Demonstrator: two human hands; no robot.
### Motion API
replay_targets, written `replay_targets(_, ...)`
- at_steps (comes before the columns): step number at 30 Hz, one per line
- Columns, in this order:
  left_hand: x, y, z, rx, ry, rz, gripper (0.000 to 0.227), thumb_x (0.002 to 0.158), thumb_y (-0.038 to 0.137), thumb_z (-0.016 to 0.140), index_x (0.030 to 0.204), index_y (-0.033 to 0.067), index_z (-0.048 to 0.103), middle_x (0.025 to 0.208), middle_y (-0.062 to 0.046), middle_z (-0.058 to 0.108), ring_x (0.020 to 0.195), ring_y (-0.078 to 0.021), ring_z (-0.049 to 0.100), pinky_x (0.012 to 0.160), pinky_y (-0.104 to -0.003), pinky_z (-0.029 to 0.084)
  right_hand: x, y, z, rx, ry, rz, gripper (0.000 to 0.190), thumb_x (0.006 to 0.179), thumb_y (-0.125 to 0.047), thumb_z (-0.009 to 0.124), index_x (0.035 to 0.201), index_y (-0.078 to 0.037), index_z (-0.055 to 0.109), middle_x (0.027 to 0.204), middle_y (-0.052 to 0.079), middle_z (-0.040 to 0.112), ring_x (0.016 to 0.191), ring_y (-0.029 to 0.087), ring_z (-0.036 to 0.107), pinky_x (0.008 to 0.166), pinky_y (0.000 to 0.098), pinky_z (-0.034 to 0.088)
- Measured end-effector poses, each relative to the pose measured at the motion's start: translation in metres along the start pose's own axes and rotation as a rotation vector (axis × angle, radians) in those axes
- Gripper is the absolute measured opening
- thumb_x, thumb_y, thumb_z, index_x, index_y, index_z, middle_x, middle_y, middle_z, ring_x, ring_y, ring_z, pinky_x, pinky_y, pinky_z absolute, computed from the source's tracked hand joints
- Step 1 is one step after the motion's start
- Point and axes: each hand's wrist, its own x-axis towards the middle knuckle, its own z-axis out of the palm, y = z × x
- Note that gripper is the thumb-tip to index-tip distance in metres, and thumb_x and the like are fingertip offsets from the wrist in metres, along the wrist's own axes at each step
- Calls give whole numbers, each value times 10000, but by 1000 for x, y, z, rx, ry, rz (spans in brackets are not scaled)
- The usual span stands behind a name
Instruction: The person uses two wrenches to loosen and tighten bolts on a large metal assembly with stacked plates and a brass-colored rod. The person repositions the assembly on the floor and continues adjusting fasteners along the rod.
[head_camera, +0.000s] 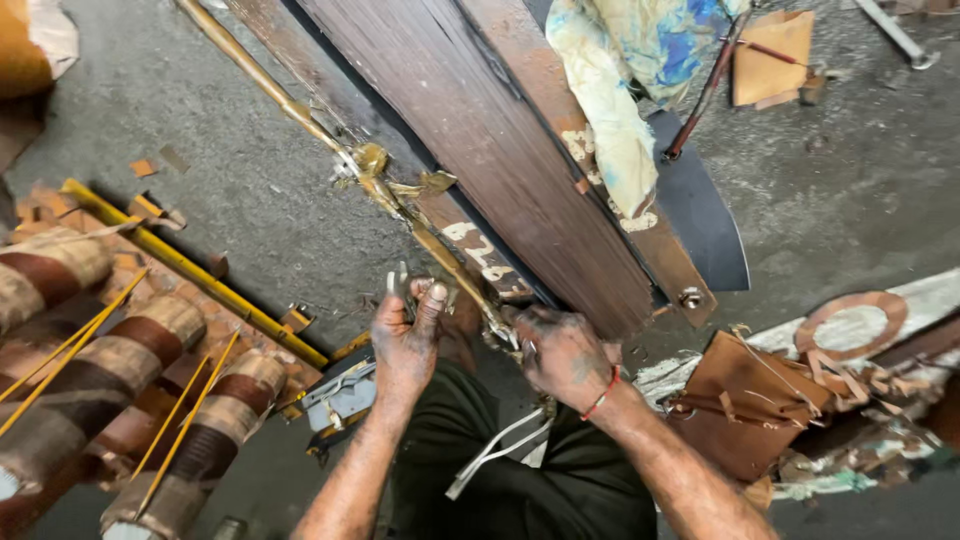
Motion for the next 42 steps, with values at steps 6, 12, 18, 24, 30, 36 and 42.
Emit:
replay_targets(6, -8, -33, -18, -126, -327, -67, 265, 1030, 212, 728, 1231, 63, 640, 952, 40, 564, 821, -32, 491, 702, -191, 422, 52, -46, -13, -60, 80, 155, 216, 832, 20, 652, 1027, -57, 707, 869, 179, 705, 772, 374, 712, 675, 468, 582)
replay_targets(12, -9, -26, -10, -324, -494, -373, 496, 911, 295, 742, 1346, 103, 601, 889, 56, 595, 599, -23, 418, 474, -194, 319, 135, -103, -67, 43, 358, -39, 217, 971, -101, 756, 1167, -48, 679, 1029, 145, 739, 902, 298, 762, 774, 401, 590)
replay_targets(18, 11, -18, 10, -59, -455, 162, 373, 879, 202, 851, 1149, 37, 653, 1014, 7, 685, 893, -28, 597, 751, -201, 494, 65, -119, -96, 276, 545, 267, 383, 1076, -224, 592, 1406, -32, 569, 1120, 131, 763, 796, 186, 755, 723, 311, 656)
replay_targets(24, 10, -52, 24, -393, -221, -323, 248, 881, 174, 813, 1022, 46, 654, 815, -20, 661, 575, -73, 504, 462, -252, 397, -11, -61, -42, 598, 892, 256, 538, 1171, -469, 407, 1417, -1, 503, 998, 186, 737, 969, 226, 727, 1072, 395, 560)
replay_targets(30, 3, -23, -24, -579, -187, -493, 407, 1085, 374, 429, 1313, 75, 585, 998, -71, 675, 524, -68, 397, 437, -224, 356, -55, -27, -13, 611, 954, 320, 538, 1141, -509, 414, 1208, 8, 547, 835, 151, 712, 821, 211, 697, 1016, 416, 577)
replay_targets(36, -56, -8, -43, -724, -481, -652, 454, 1036, 374, 395, 1481, 287, 373, 1126, -112, 691, 534, -76, 379, 464, -227, 338, -91, -21, -55, 730, 728, 505, 344, 1083, -283, 603, 1176, 42, 540, 996, 190, 736, 795, 219, 718, 713, 350, 612)
replay_targets(42, -83, -47, -27, -624, -451, -590, 592, 1126, 461, 470, 1550, 48, 494, 785, 27, 496, 654, -94, 438, 566, -242, 400, -92, -29, -66, 421, 429, 470, 296, 967, -87, 701, 1222, 39, 615, 1111, 153, 776, 871, 195, 793, 740, 306, 650)
